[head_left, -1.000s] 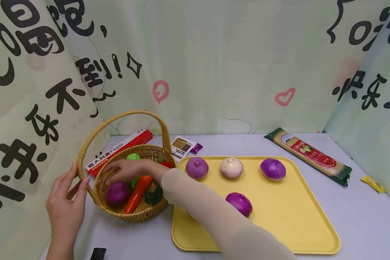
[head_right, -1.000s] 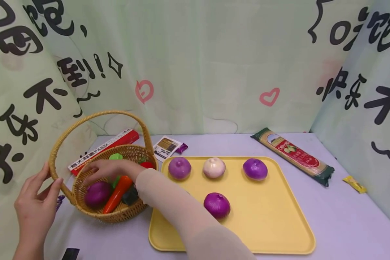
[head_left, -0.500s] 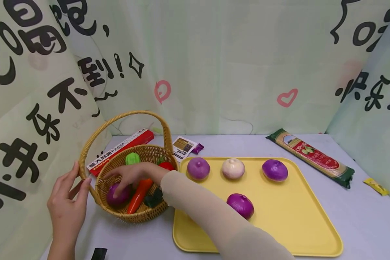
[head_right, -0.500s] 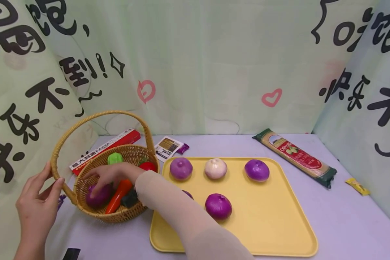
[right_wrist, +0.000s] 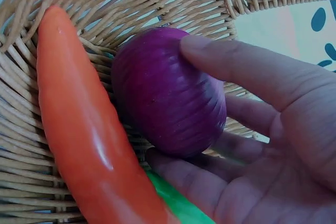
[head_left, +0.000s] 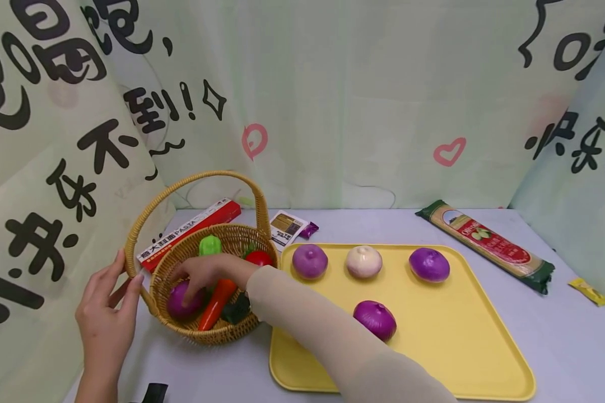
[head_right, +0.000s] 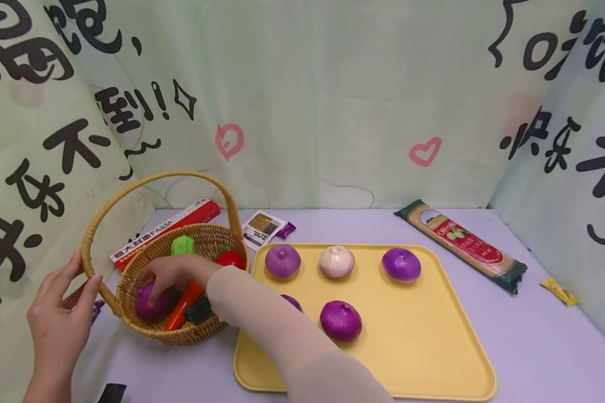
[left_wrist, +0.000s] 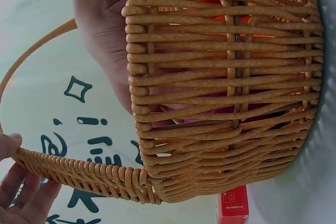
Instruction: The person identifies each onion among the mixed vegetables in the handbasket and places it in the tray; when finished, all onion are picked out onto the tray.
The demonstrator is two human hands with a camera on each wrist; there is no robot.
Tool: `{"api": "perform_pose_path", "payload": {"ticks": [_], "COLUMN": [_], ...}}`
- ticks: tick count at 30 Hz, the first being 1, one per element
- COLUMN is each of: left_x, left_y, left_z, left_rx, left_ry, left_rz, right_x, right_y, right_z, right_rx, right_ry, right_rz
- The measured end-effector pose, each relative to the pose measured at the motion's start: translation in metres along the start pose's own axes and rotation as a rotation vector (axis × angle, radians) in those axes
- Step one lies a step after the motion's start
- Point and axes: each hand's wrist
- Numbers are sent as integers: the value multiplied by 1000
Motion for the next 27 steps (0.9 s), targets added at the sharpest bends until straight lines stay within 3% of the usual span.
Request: {"api": "perform_pose_path", "payload": {"ticks": [8, 18, 27], "left_x": [0, 0, 1], "left_y": [-2, 0, 0], "left_z": [-1, -1, 0], "left_rx": [-42, -41, -27], "left_ry": [0, 4, 2], "left_rz": [-38, -35, -23], "right_x": [3, 1, -7], "right_y": [2, 0, 1], "right_z": [0, -1, 7], "right_rx": [-135, -156, -145], "right_ry": [61, 56, -4], "right_rz": [4, 24, 45]}}
Point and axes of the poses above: each hand's wrist, its own x-axis towards the middle knuckle, its own z-axis out of the back of the hand, y = z × x, and after that the axes turned 10 degrees about -x, right-handed
